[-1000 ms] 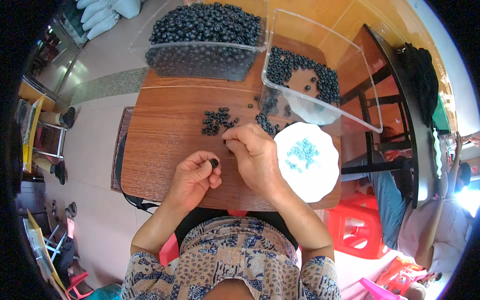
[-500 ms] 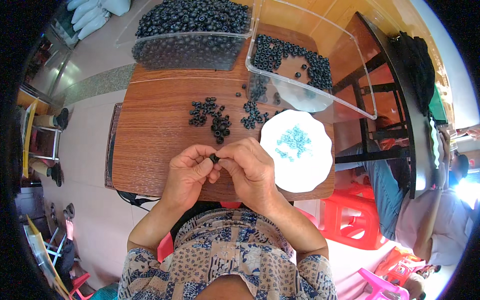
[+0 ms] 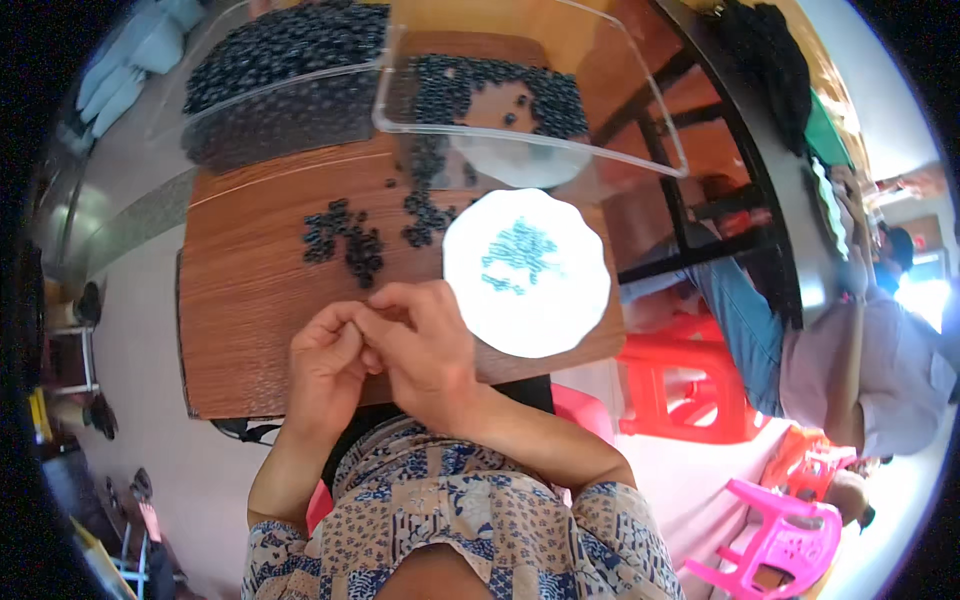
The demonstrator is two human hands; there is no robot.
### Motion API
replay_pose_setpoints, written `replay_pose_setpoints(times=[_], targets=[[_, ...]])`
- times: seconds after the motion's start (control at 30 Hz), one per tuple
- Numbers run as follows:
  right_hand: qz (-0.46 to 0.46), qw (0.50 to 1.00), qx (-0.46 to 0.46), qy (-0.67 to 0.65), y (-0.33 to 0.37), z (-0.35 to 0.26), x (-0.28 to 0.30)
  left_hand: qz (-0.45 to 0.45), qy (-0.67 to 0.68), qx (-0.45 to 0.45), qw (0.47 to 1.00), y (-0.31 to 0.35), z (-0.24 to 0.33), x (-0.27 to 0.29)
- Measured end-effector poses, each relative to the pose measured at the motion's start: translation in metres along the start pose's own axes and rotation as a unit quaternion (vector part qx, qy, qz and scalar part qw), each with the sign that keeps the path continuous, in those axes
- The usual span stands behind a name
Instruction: Inspecting and sorting small black components from a table into a plate and storage bins.
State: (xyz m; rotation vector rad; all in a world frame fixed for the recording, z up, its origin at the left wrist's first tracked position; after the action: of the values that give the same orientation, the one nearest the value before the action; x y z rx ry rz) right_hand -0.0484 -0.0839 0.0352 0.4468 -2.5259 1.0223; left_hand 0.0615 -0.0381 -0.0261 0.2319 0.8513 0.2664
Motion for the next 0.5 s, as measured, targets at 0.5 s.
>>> replay_pose_setpoints(times=[0.5], targets=[[-0.01, 0.997, -0.039, -0.06, 0.003, 0.011, 0.025, -0.028, -0.193, -0.088, 0.977, 0.006, 0.002, -0.014]])
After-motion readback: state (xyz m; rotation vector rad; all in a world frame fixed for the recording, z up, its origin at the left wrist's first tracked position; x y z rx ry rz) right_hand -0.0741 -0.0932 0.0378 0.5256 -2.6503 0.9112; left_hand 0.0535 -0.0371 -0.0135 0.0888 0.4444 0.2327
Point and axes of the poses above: each hand's wrist, its own y-axis away from the middle knuckle, its own x-axis out of the back of the hand, z = x × y, the point moved 5 cm from there along -y, towards the middle knuckle, and after that the axes turned 2 degrees about z, right-handed, at the moved point
